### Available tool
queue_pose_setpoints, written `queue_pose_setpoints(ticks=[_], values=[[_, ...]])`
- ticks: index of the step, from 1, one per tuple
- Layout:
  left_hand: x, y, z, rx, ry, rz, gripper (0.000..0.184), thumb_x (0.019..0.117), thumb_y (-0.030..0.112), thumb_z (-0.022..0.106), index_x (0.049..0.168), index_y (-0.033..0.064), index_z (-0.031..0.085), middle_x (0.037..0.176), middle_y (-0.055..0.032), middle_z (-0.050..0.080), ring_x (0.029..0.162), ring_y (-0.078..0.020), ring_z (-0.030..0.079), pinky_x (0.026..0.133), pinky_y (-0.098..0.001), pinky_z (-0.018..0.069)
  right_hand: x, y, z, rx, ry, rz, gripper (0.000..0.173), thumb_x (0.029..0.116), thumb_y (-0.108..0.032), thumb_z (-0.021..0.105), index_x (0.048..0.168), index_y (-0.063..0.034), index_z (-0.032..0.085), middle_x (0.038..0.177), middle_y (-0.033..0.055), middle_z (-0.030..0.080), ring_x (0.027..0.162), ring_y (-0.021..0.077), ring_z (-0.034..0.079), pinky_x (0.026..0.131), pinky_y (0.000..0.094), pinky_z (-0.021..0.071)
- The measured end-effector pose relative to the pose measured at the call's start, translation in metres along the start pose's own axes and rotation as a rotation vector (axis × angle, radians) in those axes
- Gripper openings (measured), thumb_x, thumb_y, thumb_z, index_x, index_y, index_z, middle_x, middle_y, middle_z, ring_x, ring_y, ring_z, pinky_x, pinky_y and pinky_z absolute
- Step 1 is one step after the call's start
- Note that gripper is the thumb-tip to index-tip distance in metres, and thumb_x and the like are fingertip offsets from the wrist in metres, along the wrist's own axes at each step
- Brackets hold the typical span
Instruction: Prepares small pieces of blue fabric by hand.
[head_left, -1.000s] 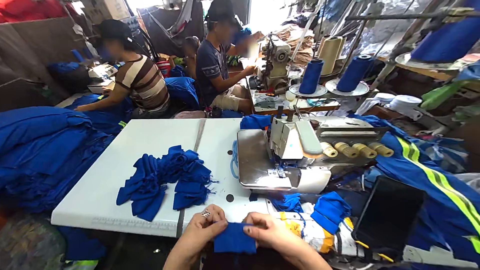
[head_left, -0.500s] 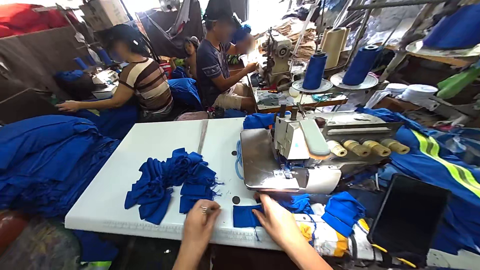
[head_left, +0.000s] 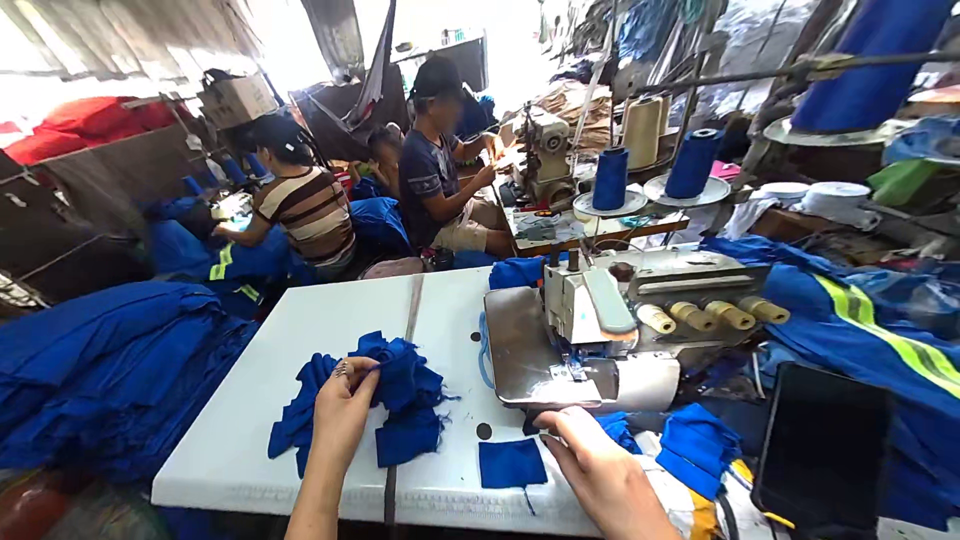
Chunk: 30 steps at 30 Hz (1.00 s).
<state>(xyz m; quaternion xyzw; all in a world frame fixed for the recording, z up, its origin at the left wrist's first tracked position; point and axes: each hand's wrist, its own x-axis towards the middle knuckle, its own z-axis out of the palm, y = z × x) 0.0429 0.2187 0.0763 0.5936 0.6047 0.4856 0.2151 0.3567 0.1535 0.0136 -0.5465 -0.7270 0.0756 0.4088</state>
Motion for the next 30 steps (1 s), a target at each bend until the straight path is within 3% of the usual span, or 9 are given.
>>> queue_pose_setpoints(ticks=[2, 6, 11, 13, 15, 17, 20, 25, 30], values=[[-0.004, 0.015, 0.006, -0.126, 0.02, -0.07, 0.023, 0.0887, 0.001, 0.072, 0.111, -0.0017, 0.065, 0.088, -0.0078, 0.074, 0.077, -0.0142, 0.071, 0.072, -0.0324, 0.0603, 0.006, -0.013, -0.004, 0.131, -0.016, -0.003, 0.016, 0.0961, -0.013, 0.064, 0.107, -0.0112, 0.075, 0.098, 0.0067, 0.072, 0.079, 0.0178, 0.071, 0.065, 0.0356, 0.0605], [-0.037, 0.032, 0.033, -0.303, -0.017, -0.195, 0.047, 0.0766, -0.005, 0.079, 0.117, -0.0036, 0.056, 0.083, -0.0074, 0.074, 0.075, -0.0149, 0.073, 0.071, -0.0321, 0.0615, 0.011, -0.038, 0.003, 0.541, -0.151, 0.076, 0.021, 0.0984, -0.012, 0.063, 0.117, -0.0053, 0.07, 0.106, 0.0079, 0.071, 0.076, 0.0107, 0.069, 0.066, 0.0273, 0.0607], [-0.08, 0.043, 0.065, -0.41, -0.127, -0.226, 0.053, 0.0693, -0.001, 0.085, 0.113, -0.0025, 0.054, 0.071, -0.0005, 0.066, 0.064, -0.0101, 0.067, 0.062, -0.0281, 0.0589, 0.015, -0.056, 0.005, 0.675, -0.469, 0.168, 0.059, 0.0913, -0.02, 0.076, 0.142, -0.003, 0.052, 0.123, 0.0143, 0.065, 0.094, 0.0179, 0.07, 0.083, 0.034, 0.0607], [-0.09, 0.046, 0.073, -0.329, -0.159, -0.157, 0.053, 0.0655, 0.005, 0.088, 0.108, 0.0006, 0.057, 0.067, 0.0039, 0.062, 0.059, -0.0055, 0.062, 0.056, -0.0225, 0.0544, 0.015, -0.056, 0.003, 0.657, -0.527, 0.198, 0.06, 0.0915, -0.02, 0.075, 0.144, -0.0048, 0.051, 0.112, 0.0138, 0.069, 0.093, 0.0206, 0.069, 0.085, 0.0372, 0.0578], [-0.095, 0.047, 0.076, -0.269, -0.191, -0.07, 0.05, 0.0652, 0.007, 0.088, 0.105, 0.0031, 0.058, 0.067, 0.0054, 0.062, 0.057, -0.0032, 0.06, 0.054, -0.019, 0.0523, 0.012, -0.049, 0.002, 0.622, -0.511, 0.198, 0.046, 0.0951, -0.013, 0.067, 0.14, -0.0063, 0.057, 0.098, 0.0121, 0.069, 0.084, 0.0209, 0.067, 0.079, 0.0383, 0.0565], [-0.098, 0.049, 0.076, -0.234, -0.2, -0.007, 0.044, 0.0669, 0.008, 0.088, 0.101, 0.005, 0.059, 0.069, 0.0054, 0.064, 0.058, -0.0023, 0.062, 0.054, -0.0178, 0.0524, 0.007, -0.041, 0.004, 0.512, -0.414, 0.128, 0.033, 0.0974, -0.008, 0.061, 0.13, -0.0079, 0.066, 0.102, 0.0113, 0.072, 0.089, 0.0219, 0.07, 0.081, 0.0407, 0.0577], [-0.103, 0.053, 0.077, -0.243, -0.265, 0.088, 0.038, 0.0704, 0.01, 0.088, 0.096, 0.006, 0.061, 0.077, 0.0048, 0.066, 0.064, -0.0016, 0.063, 0.058, -0.0175, 0.055, 0.0, -0.034, 0.012, 0.406, -0.279, -0.057, 0.035, 0.095, -0.004, 0.064, 0.13, -0.0099, 0.067, 0.115, 0.0112, 0.073, 0.103, 0.023, 0.072, 0.088, 0.0415, 0.0601], [-0.121, 0.052, 0.08, -0.173, -0.241, 0.216, 0.028, 0.0749, -0.004, 0.075, 0.101, -0.0006, 0.064, 0.09, -0.0033, 0.066, 0.075, -0.0034, 0.063, 0.067, -0.0184, 0.0556, -0.003, -0.027, 0.028, 0.367, -0.063, -0.161, 0.032, 0.0882, 0.001, 0.065, 0.118, -0.0092, 0.071, 0.1, 0.0077, 0.076, 0.087, 0.0189, 0.075, 0.074, 0.0369, 0.0627], [-0.137, 0.041, 0.102, 0.032, -0.075, -0.032, 0.054, 0.0678, 0.011, 0.082, 0.116, -0.0031, 0.061, 0.098, -0.0094, 0.06, 0.083, -0.0121, 0.058, 0.07, -0.0253, 0.0496, -0.009, -0.037, 0.032, 0.401, 0.055, -0.07, 0.021, 0.0801, -0.004, 0.071, 0.1, -0.0028, 0.066, 0.078, 0.0054, 0.069, 0.063, 0.0112, 0.066, 0.057, 0.0257, 0.0565]])
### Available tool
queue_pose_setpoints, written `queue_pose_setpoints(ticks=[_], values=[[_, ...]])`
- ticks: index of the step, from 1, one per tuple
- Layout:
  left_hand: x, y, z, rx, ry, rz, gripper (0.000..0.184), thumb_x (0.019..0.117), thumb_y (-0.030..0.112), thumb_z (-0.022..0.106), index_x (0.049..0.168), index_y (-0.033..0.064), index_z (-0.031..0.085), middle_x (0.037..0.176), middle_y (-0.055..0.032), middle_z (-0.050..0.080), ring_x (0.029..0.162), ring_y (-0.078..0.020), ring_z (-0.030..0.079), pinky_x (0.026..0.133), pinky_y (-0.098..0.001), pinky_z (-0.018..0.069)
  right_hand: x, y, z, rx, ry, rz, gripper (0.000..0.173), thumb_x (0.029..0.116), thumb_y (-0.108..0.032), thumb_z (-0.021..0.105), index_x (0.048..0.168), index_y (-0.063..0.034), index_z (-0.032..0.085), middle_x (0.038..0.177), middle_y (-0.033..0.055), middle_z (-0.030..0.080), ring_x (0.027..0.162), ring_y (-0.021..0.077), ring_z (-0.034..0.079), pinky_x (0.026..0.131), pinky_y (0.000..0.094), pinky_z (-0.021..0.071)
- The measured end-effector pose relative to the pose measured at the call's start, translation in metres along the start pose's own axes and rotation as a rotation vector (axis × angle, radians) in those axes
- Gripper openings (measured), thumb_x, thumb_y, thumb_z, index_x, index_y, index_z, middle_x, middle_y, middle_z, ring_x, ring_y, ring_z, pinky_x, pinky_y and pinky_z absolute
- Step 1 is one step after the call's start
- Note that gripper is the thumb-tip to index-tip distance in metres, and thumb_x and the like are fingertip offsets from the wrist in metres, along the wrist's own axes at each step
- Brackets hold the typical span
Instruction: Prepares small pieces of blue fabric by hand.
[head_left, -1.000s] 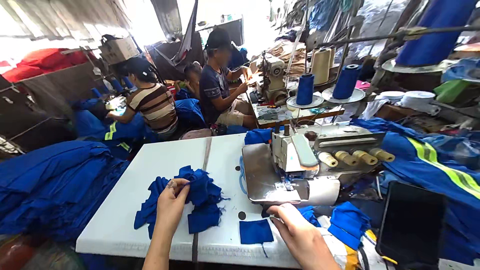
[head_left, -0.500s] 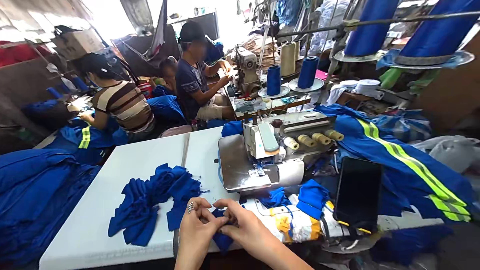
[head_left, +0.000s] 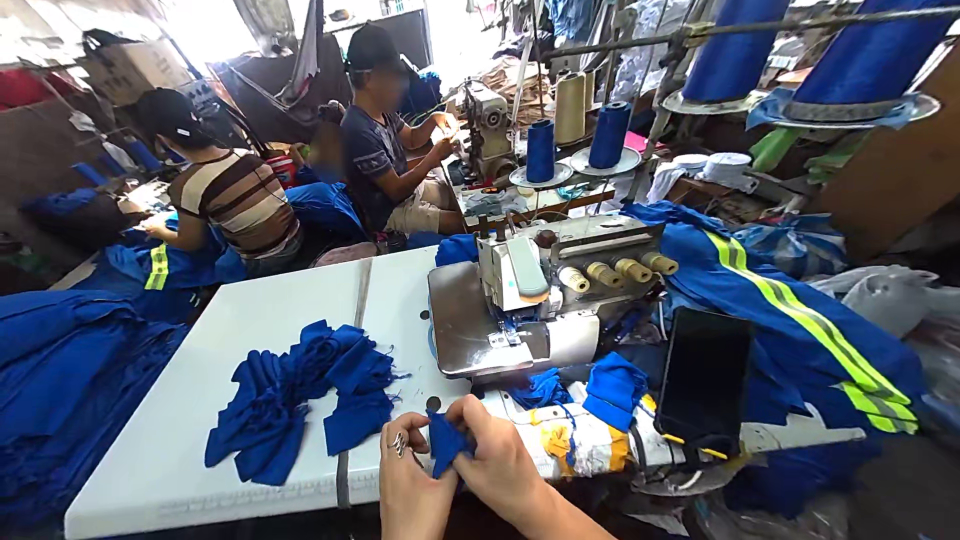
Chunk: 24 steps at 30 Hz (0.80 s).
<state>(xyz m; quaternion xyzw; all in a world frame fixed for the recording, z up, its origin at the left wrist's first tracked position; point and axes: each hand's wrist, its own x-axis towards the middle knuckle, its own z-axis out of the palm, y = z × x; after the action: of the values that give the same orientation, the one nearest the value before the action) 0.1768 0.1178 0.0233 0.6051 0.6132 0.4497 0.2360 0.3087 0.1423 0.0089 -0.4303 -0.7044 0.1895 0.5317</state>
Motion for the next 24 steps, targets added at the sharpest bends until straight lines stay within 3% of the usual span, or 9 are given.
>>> queue_pose_setpoints(ticks=[4, 6, 8, 11, 13, 17, 21, 22, 24], values=[[-0.004, -0.006, 0.009, -0.162, 0.131, -0.117, 0.03, 0.0786, -0.002, 0.073, 0.105, -0.0039, 0.061, 0.088, -0.0053, 0.06, 0.074, -0.0048, 0.06, 0.068, -0.0198, 0.0532, -0.004, 0.007, 0.002, -0.004, 0.15, 0.001, 0.033, 0.0767, 0.001, 0.072, 0.108, 0.0021, 0.06, 0.081, 0.0055, 0.07, 0.066, 0.0089, 0.068, 0.06, 0.0228, 0.0589], [-0.007, 0.001, 0.004, -0.408, 0.101, -0.155, 0.027, 0.0779, -0.01, 0.07, 0.101, -0.0023, 0.06, 0.087, -0.0016, 0.065, 0.076, -0.0032, 0.065, 0.07, -0.0192, 0.0574, -0.004, 0.018, 0.0, -0.049, 0.181, 0.073, 0.04, 0.0762, 0.003, 0.069, 0.115, 0.0031, 0.059, 0.088, 0.0062, 0.071, 0.069, 0.0101, 0.069, 0.062, 0.0253, 0.0604], [-0.01, 0.011, 0.001, -0.754, 0.036, -0.262, 0.027, 0.0812, -0.017, 0.066, 0.098, 0.0024, 0.058, 0.088, -0.0015, 0.07, 0.08, -0.0083, 0.069, 0.074, -0.0261, 0.0603, -0.005, 0.025, -0.003, -0.072, 0.176, 0.146, 0.037, 0.0781, 0.003, 0.068, 0.115, 0.0019, 0.063, 0.096, 0.0081, 0.071, 0.07, 0.0113, 0.068, 0.063, 0.0271, 0.0597], [-0.012, 0.012, 0.0, -1.178, -0.092, -0.384, 0.024, 0.0928, -0.012, 0.056, 0.101, 0.0102, 0.057, 0.093, -0.0037, 0.073, 0.085, -0.0138, 0.073, 0.082, -0.0335, 0.0619, -0.006, 0.028, -0.003, -0.054, 0.142, 0.133, 0.026, 0.0788, 0.002, 0.066, 0.104, -0.0016, 0.07, 0.095, 0.0081, 0.07, 0.072, 0.0103, 0.065, 0.064, 0.0239, 0.0569], [-0.007, 0.004, -0.003, -1.303, -0.147, -0.387, 0.016, 0.0991, -0.002, 0.055, 0.107, 0.0114, 0.059, 0.095, -0.0061, 0.073, 0.087, -0.0169, 0.073, 0.083, -0.0369, 0.0621, -0.006, 0.025, -0.003, 0.007, 0.108, 0.107, 0.023, 0.0818, -0.002, 0.067, 0.104, -0.0045, 0.073, 0.094, 0.0061, 0.069, 0.074, 0.008, 0.064, 0.065, 0.0204, 0.0556], [0.008, 0.001, -0.008, -1.101, -0.046, -0.347, 0.017, 0.1, -0.002, 0.045, 0.114, 0.0064, 0.051, 0.088, -0.0026, 0.071, 0.077, -0.0106, 0.071, 0.073, -0.03, 0.0619, -0.009, 0.012, -0.005, 0.136, -0.002, 0.071, 0.045, 0.0812, 0.003, 0.068, 0.125, -0.003, 0.067, 0.097, 0.0077, 0.067, 0.07, 0.0078, 0.059, 0.06, 0.0202, 0.0515], [0.011, 0.006, -0.016, -0.986, -0.008, -0.219, 0.018, 0.0979, -0.003, 0.05, 0.113, 0.0055, 0.054, 0.084, -0.0009, 0.072, 0.074, -0.0086, 0.071, 0.072, -0.0281, 0.0615, -0.015, 0.008, 0.0, 0.205, -0.062, 0.08, 0.018, 0.088, -0.002, 0.07, 0.104, -0.0073, 0.076, 0.103, 0.006, 0.071, 0.094, 0.0089, 0.067, 0.081, 0.0213, 0.0575], [0.01, 0.007, -0.017, -0.97, -0.003, -0.195, 0.017, 0.0979, -0.002, 0.051, 0.113, 0.0061, 0.055, 0.082, -0.0001, 0.072, 0.073, -0.008, 0.071, 0.072, -0.0274, 0.0613, -0.015, 0.004, 0.0, 0.309, -0.097, 0.177, 0.016, 0.0909, -0.003, 0.068, 0.105, -0.0067, 0.076, 0.104, 0.0055, 0.071, 0.087, 0.005, 0.066, 0.075, 0.0187, 0.0567], [0.012, 0.004, -0.019, -0.929, 0.03, -0.173, 0.016, 0.0972, -0.002, 0.054, 0.111, 0.0058, 0.056, 0.079, 0.0002, 0.071, 0.071, -0.0074, 0.07, 0.07, -0.0264, 0.061, -0.013, -0.009, -0.005, 0.627, -0.196, 0.44, 0.016, 0.0959, -0.005, 0.063, 0.107, -0.0045, 0.074, 0.103, 0.0038, 0.067, 0.06, 0.0013, 0.057, 0.05, 0.0169, 0.051]])
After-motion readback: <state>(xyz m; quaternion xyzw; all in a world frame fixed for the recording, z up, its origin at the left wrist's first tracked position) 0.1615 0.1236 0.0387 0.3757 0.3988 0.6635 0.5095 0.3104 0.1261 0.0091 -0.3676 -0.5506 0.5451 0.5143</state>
